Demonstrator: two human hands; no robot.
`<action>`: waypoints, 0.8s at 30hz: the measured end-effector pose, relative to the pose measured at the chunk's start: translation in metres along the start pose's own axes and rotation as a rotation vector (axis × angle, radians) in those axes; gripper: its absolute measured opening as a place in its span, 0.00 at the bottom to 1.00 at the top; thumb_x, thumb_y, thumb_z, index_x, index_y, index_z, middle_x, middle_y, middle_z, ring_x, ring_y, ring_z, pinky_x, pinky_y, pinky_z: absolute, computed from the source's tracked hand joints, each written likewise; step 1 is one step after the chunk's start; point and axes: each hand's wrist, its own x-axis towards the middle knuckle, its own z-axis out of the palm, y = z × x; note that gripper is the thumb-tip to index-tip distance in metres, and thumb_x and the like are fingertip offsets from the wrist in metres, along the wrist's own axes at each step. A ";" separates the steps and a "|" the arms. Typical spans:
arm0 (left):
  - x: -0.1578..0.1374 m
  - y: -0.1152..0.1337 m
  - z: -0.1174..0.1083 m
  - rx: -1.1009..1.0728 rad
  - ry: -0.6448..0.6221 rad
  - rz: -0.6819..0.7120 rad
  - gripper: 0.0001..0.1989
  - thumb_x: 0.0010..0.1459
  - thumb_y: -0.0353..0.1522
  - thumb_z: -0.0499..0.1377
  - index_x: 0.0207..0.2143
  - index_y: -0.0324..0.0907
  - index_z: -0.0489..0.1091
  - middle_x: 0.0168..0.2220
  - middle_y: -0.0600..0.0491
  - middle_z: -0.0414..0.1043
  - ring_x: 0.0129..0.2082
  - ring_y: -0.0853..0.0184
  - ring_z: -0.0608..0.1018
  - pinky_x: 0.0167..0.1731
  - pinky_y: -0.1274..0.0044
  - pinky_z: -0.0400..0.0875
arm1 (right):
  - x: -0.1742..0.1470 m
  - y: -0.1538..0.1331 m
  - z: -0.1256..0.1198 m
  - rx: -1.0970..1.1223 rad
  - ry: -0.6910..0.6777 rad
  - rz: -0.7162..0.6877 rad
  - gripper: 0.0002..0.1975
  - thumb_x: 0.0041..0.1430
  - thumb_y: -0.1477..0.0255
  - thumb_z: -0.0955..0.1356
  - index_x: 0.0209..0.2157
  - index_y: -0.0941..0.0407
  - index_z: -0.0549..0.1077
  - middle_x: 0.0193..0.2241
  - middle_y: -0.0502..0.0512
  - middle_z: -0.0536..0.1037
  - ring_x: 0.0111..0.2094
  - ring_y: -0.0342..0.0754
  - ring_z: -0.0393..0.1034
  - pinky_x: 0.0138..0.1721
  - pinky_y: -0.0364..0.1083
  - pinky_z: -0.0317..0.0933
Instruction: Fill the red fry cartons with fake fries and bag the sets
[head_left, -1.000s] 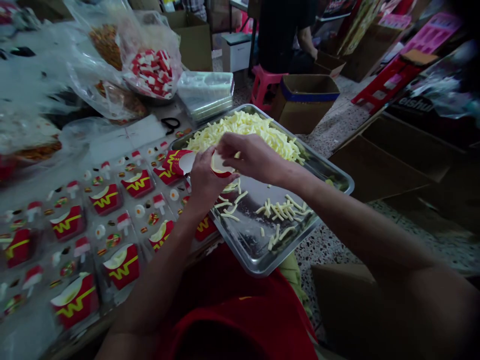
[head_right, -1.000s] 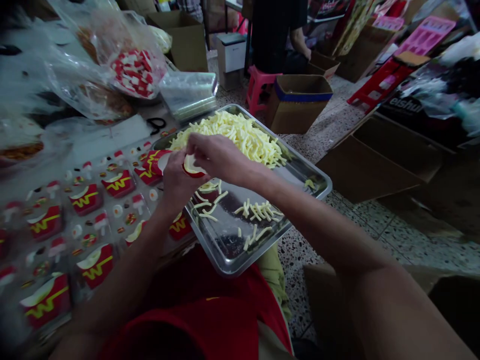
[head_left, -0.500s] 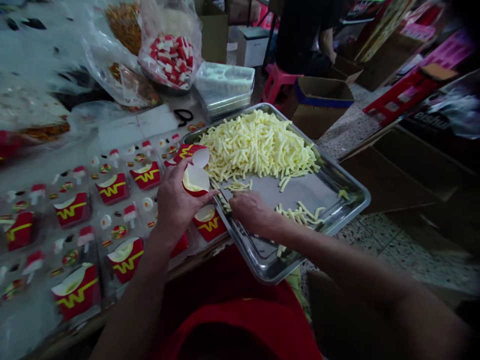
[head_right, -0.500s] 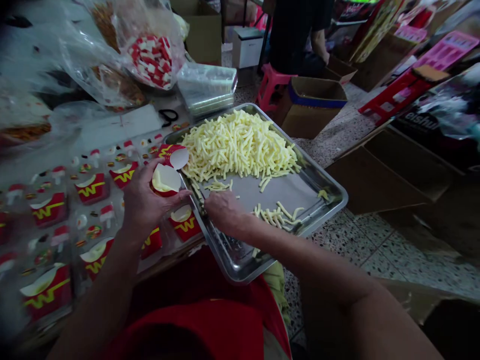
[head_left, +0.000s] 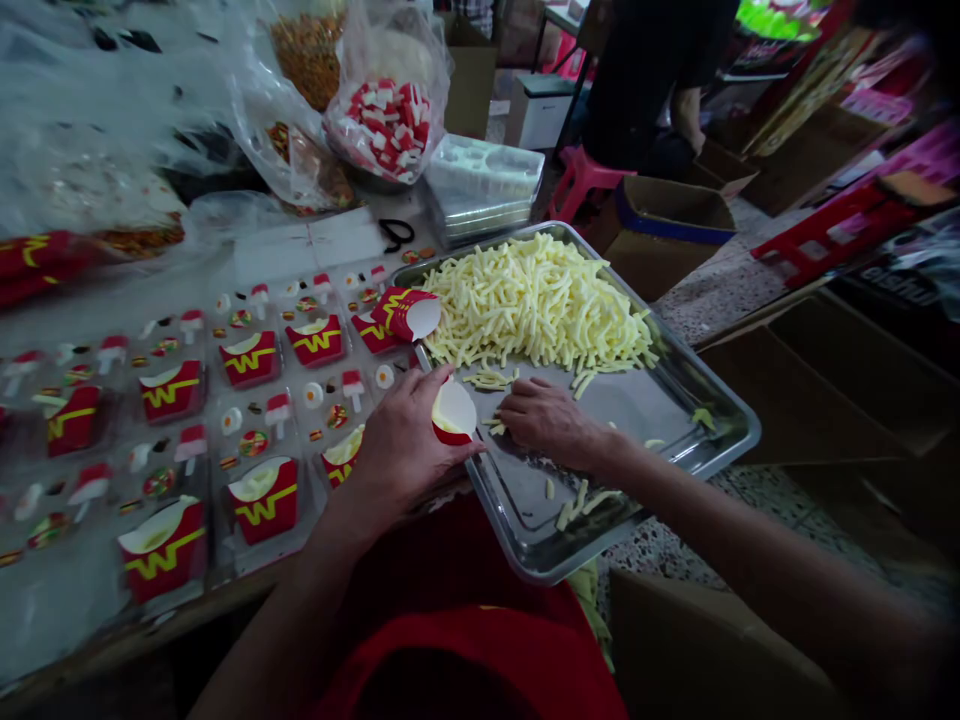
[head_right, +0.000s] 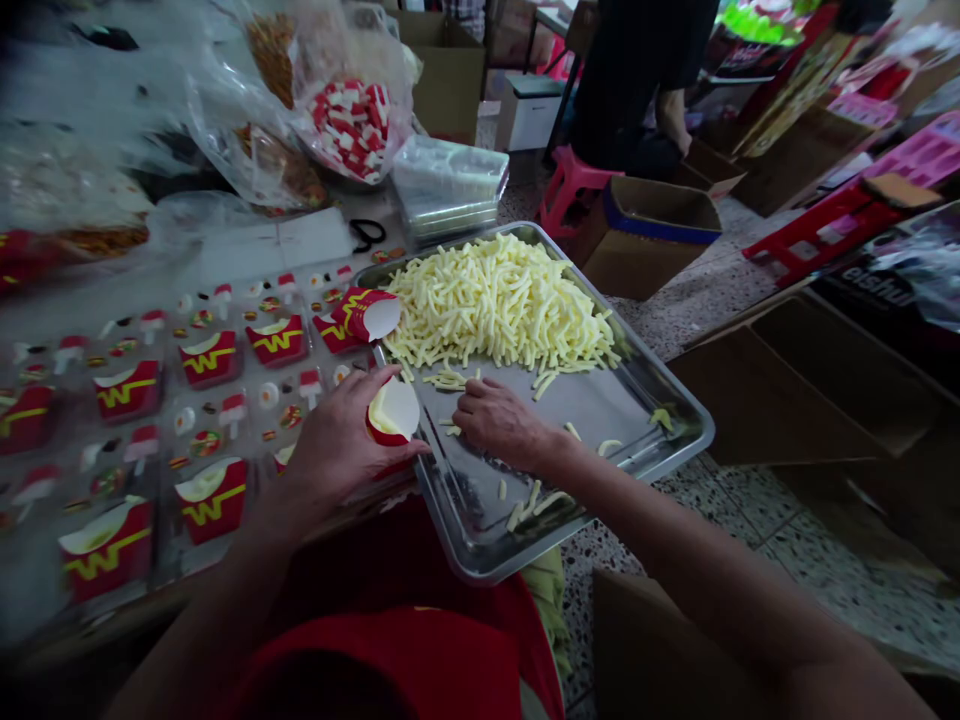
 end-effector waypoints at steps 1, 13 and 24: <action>-0.002 0.000 0.001 0.005 0.000 -0.001 0.45 0.41 0.47 0.74 0.60 0.46 0.64 0.52 0.46 0.72 0.50 0.53 0.76 0.52 0.65 0.72 | 0.002 -0.002 0.003 0.057 0.030 0.047 0.05 0.61 0.74 0.68 0.30 0.57 0.76 0.33 0.59 0.79 0.41 0.53 0.66 0.43 0.50 0.56; -0.010 0.019 0.031 0.015 0.339 -0.174 0.42 0.43 0.40 0.73 0.59 0.40 0.64 0.51 0.43 0.72 0.51 0.51 0.75 0.52 0.64 0.72 | 0.058 -0.054 -0.017 0.940 0.677 0.453 0.05 0.54 0.70 0.73 0.30 0.57 0.77 0.27 0.51 0.78 0.29 0.45 0.69 0.33 0.44 0.60; -0.038 -0.016 0.005 0.090 0.521 -0.298 0.34 0.51 0.27 0.62 0.61 0.41 0.61 0.53 0.42 0.70 0.54 0.52 0.72 0.54 0.62 0.69 | 0.113 -0.092 -0.037 0.538 0.351 -0.028 0.12 0.53 0.83 0.67 0.30 0.55 0.81 0.30 0.52 0.80 0.36 0.47 0.71 0.41 0.44 0.60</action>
